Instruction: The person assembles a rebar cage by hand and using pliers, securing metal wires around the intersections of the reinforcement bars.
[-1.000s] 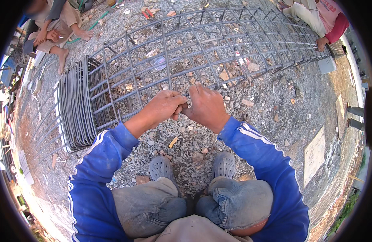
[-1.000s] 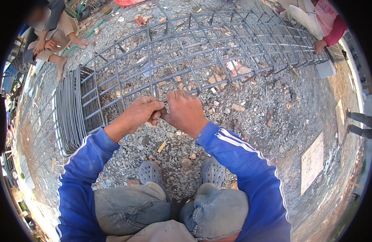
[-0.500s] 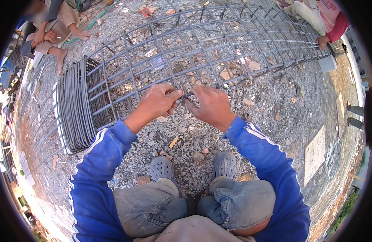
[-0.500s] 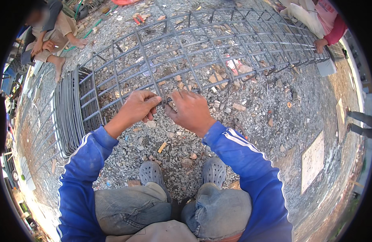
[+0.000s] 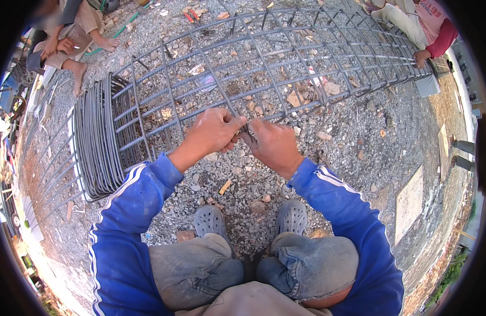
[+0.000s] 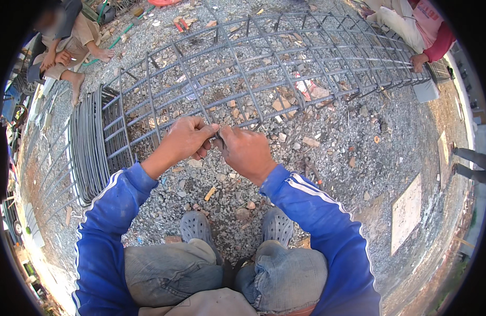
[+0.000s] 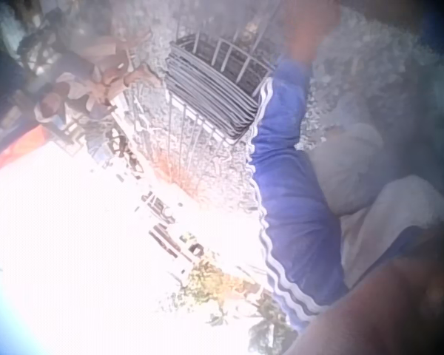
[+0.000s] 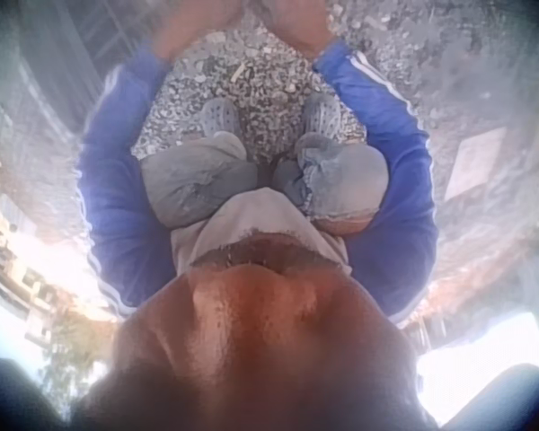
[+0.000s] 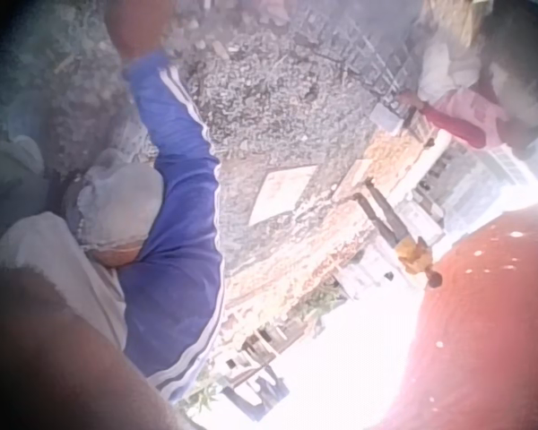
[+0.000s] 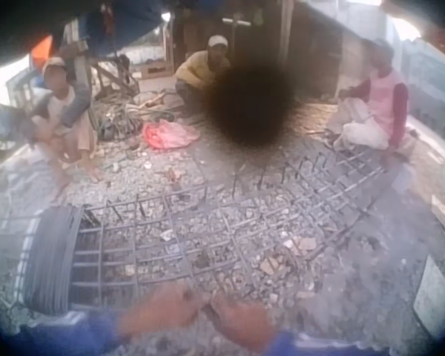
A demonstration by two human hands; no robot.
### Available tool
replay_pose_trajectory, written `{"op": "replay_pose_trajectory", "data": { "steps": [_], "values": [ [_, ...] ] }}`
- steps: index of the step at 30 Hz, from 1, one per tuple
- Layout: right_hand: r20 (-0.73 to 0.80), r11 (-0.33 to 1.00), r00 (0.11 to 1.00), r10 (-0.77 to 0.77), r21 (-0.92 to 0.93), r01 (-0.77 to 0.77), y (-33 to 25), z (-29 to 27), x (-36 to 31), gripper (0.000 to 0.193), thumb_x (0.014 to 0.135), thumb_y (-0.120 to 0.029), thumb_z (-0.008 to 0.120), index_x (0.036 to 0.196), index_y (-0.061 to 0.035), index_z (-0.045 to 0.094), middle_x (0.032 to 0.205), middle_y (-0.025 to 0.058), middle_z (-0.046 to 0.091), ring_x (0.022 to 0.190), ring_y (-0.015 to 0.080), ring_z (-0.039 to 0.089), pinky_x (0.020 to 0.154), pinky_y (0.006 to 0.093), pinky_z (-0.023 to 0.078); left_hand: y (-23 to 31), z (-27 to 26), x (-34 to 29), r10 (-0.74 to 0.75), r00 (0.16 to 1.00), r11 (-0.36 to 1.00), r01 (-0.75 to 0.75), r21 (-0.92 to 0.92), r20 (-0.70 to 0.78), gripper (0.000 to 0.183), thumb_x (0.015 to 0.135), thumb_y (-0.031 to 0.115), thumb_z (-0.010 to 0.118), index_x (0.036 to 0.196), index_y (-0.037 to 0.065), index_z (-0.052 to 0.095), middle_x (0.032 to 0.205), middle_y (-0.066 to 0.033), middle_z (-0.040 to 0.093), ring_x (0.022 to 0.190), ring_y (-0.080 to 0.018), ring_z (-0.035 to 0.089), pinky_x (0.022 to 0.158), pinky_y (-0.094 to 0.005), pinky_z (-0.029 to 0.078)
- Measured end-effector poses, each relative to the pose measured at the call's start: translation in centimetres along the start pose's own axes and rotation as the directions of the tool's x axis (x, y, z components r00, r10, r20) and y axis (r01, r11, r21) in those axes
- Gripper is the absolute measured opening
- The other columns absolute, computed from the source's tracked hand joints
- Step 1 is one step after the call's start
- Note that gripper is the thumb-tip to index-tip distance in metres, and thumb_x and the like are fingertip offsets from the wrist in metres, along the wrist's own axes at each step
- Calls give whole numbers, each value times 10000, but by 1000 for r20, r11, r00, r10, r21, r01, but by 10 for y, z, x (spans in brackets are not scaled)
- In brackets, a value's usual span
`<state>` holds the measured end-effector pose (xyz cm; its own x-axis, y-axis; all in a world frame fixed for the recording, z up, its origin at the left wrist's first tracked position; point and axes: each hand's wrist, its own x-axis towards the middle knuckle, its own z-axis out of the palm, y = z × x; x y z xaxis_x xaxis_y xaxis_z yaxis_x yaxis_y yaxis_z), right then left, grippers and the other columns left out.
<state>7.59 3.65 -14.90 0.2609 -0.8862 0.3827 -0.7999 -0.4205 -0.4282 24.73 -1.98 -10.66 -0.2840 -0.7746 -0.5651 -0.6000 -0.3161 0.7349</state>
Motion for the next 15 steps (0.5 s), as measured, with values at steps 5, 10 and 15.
{"op": "replay_pose_trajectory", "data": {
  "steps": [5, 10, 15],
  "values": [
    [11, 999, 1000, -23, 22, 23, 6, 0, -3, 162, 779, -177, 683, 804, -89, 550, 660, 84, 621, 593, 274, 647, 499, 389, 502, 3, 15, -30, 8, 963, 994, 21, -103, 268, 240, 956, 243, 591, 857, 25, 602, 752, -80, 661, 635, -121, 656, 557, -264, 543],
    [-8, 999, 999, -40, 33, 40, 9, 1, -3, 173, 780, -189, 696, 780, -92, 554, 639, 83, 611, 567, 273, 640, 472, 392, 495, -4, 23, -34, -3, 943, 908, 142, -395, 333, 198, 951, 200, 581, 828, 46, 591, 689, -31, 618, 586, -109, 609, 564, -242, 514],
    [-31, 997, 1000, 3, 72, -1, 7, 3, -2, 239, 819, -280, 720, 777, -91, 580, 635, 82, 621, 538, 271, 633, 455, 388, 490, -15, -14, -19, 109, 984, 993, -103, -53, 138, 196, 911, 187, 600, 762, 59, 608, 586, -13, 558, 526, -97, 535, 494, -275, 428]
  ]
}}
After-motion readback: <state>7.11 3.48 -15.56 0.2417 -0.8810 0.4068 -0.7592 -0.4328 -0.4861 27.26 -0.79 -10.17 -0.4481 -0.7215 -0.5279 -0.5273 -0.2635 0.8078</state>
